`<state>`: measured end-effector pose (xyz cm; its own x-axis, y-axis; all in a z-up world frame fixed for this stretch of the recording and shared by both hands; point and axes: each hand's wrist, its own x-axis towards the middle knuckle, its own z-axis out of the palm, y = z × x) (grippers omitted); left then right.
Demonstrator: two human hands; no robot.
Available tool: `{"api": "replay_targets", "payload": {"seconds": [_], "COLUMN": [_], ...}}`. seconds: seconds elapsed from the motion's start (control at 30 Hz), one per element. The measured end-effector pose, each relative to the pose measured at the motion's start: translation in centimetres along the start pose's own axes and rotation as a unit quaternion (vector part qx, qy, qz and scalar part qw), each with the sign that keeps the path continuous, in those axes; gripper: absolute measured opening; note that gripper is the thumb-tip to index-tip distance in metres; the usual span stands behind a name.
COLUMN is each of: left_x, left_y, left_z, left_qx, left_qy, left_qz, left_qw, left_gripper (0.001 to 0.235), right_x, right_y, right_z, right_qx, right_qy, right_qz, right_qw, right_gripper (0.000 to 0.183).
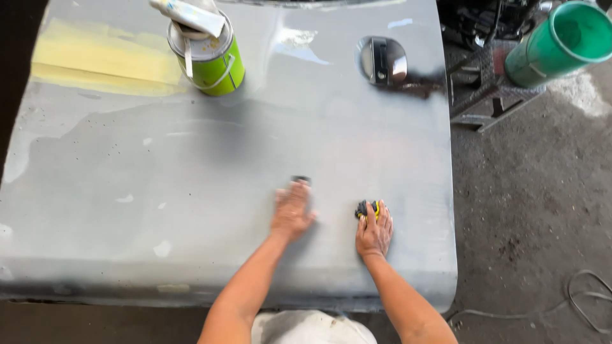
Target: The person sands a large, light-colored car hood using a black sanding block in their left hand and a yellow sponge in their right hand. They move both hands back and forth across the surface, occasionally dipping the sponge into a green bucket of water to wet it before resuming sanding.
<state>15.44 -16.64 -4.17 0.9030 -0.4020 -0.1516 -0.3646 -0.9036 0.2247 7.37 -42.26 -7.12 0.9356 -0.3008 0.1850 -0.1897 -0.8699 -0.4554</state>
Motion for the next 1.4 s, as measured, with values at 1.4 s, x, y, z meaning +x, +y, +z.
{"api": "replay_targets", "payload": {"seconds": [1.4], "left_x": [5.2], "left_y": [8.6], "left_z": [-4.7], "left_qx": [-0.010], "left_qy": [-0.189], "left_qz": [0.107], "left_qw": [0.976], "left_gripper": [0.094], "right_x": [0.3], "right_y": [-0.3], "right_z": [0.2], "right_qx": [-0.055], "right_qy": [-0.050], "right_qz": [0.026], "right_qw": [0.997], "right_gripper": [0.055]}}
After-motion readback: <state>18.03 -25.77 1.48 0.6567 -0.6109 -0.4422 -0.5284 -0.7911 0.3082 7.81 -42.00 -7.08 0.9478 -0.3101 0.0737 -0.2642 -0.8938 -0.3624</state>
